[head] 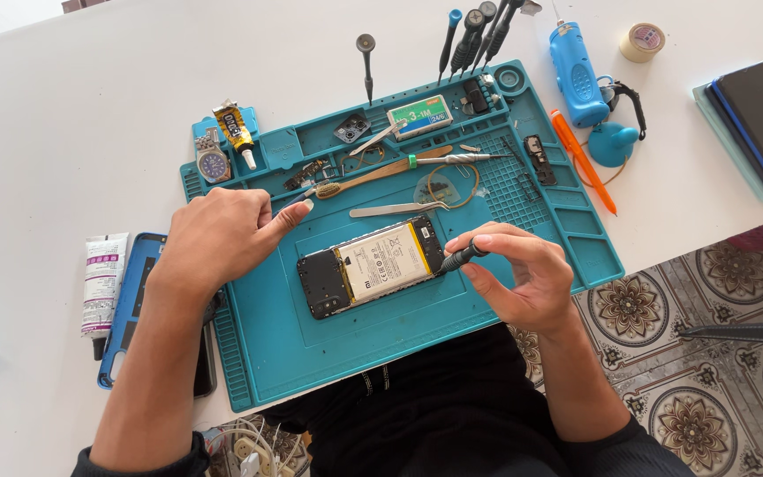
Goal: The person disassembles a smartphone on a repair mat, using a screwdriver to unscrew and pry out the battery, then presses the battery back into the phone body and reassembles it. They then fit a blue case onto a second phone, handle a light blue phone and a clear case, and continue tightening screws on the opened phone.
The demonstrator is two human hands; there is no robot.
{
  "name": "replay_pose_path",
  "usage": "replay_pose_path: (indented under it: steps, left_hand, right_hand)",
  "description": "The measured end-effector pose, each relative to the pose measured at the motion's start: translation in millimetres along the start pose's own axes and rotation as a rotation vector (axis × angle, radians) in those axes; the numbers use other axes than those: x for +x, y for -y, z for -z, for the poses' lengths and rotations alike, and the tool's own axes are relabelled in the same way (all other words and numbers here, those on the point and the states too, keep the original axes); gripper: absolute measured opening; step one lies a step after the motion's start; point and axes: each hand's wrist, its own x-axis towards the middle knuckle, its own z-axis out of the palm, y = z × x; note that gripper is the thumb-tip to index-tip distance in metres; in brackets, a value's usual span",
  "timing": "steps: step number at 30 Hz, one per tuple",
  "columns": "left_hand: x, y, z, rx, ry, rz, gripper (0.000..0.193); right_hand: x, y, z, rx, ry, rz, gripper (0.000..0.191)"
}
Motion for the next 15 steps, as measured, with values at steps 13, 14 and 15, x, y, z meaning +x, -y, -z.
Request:
replay_pose_path:
  steps: [13,14,15]
  left_hand:
    - [-1.5,-5.8,3.9,0.007,0.006,0.016,0.075]
    - [-1.5,-6.3,3.9,0.010,0.012,0.021,0.075]
    - [-1.4,-6.7,3.8,0.012,0.015,0.023,0.075]
  right_hand:
    - [12.3,5.6,2.0,-0.113,0.032,0.080,0.050]
    - [12.9,6.3,1.7,-0.112,0.032,0.066,0.051]
    - [13.4,7.1,2.1,-0.126,0.025,0.074,0.051]
